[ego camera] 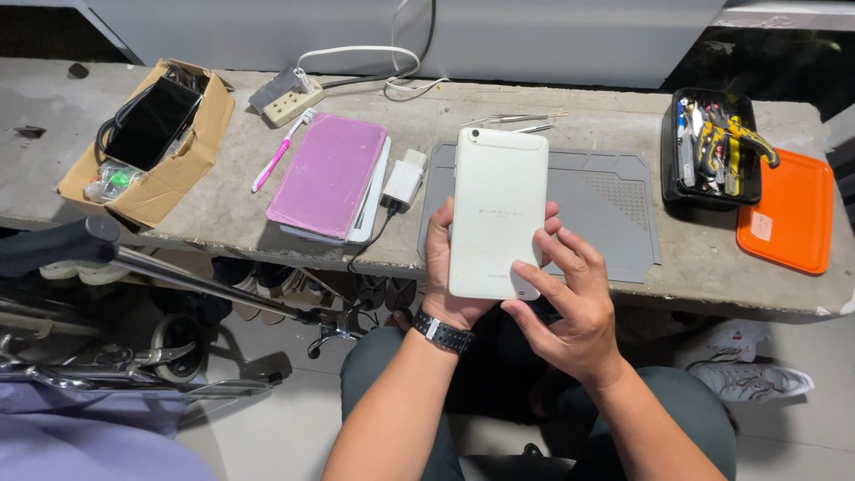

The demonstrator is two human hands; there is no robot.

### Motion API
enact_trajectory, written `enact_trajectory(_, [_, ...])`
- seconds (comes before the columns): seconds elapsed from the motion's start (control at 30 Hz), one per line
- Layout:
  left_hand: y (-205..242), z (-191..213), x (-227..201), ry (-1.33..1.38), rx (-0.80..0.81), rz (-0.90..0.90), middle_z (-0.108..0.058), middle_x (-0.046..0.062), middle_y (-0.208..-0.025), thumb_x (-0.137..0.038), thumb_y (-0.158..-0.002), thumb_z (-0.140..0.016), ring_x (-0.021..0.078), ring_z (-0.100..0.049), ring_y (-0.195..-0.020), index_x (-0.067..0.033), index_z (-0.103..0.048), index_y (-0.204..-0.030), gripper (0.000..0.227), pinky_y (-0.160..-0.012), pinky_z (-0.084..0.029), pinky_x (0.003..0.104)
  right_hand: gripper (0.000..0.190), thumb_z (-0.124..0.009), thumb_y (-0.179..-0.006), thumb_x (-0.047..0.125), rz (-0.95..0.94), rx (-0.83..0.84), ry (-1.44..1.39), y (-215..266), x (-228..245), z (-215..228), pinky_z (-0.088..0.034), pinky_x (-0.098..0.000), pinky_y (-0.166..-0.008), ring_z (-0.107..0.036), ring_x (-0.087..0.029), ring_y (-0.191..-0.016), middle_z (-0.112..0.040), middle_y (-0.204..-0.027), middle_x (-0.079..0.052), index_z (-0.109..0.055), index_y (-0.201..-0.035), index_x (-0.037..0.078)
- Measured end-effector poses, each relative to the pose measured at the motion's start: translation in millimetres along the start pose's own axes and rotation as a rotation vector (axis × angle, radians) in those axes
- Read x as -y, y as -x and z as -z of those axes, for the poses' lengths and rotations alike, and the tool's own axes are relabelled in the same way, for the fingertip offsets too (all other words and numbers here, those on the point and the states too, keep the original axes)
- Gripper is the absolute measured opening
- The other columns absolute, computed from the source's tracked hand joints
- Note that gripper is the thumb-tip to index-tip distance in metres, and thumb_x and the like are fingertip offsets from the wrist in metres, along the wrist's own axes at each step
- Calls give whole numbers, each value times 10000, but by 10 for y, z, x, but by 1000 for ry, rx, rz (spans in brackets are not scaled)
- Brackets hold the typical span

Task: Disassembling a tablet by prying off the back casing and disconnecting internal components.

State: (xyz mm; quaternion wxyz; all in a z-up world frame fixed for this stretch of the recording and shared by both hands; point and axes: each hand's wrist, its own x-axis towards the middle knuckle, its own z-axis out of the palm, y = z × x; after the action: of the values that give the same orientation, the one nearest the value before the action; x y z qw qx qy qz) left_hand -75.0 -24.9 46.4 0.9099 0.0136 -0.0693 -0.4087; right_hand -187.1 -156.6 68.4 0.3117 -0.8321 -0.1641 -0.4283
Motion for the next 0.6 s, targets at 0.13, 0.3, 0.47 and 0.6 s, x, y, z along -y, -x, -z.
enact_trajectory(0.13, [-49,-15,-42,3,13,-10,-526,360,-1615,-704,-985,-597,527,-555,-1462,-62,-594,-1620,903,-1183,-444,719,458,-928,-864,298,-3,15,-2,-42,-59,-36,-485,-564,-1202,-587,-465,-1418,-684,-1497,-194,-817,-1272,122])
enact_trajectory(0.3, [-141,-38,-104,-91,-58,-72,-560,355,-1578,-698,-997,-622,500,-610,-1410,-67,-593,-1616,884,-1142,-509,647,428,-912,-887,271,-4,19,-20,-161,-115,-109,-501,-578,-1176,-617,-472,-1377,-703,-1454,-197,-810,-1263,96])
enact_trajectory(0.47, [-341,316,-203,-361,-213,-242,-610,282,-1536,-599,-987,-696,415,-681,-1316,-150,-531,-1646,814,-1090,-579,555,360,-888,-891,204,-16,48,-120,-250,-197,-247,-569,-556,-1087,-709,-459,-1272,-772,-1330,-194,-819,-1215,62])
enact_trajectory(0.6, [-359,-67,-225,-695,-356,-413,-513,67,-1217,-446,-914,-850,143,-709,-1003,-149,-289,-1758,1056,-780,-655,214,349,-838,-892,69,-146,91,-292,-255,-262,-317,-642,-528,-910,-794,-442,-1088,-817,-1179,-202,-802,-1230,-8])
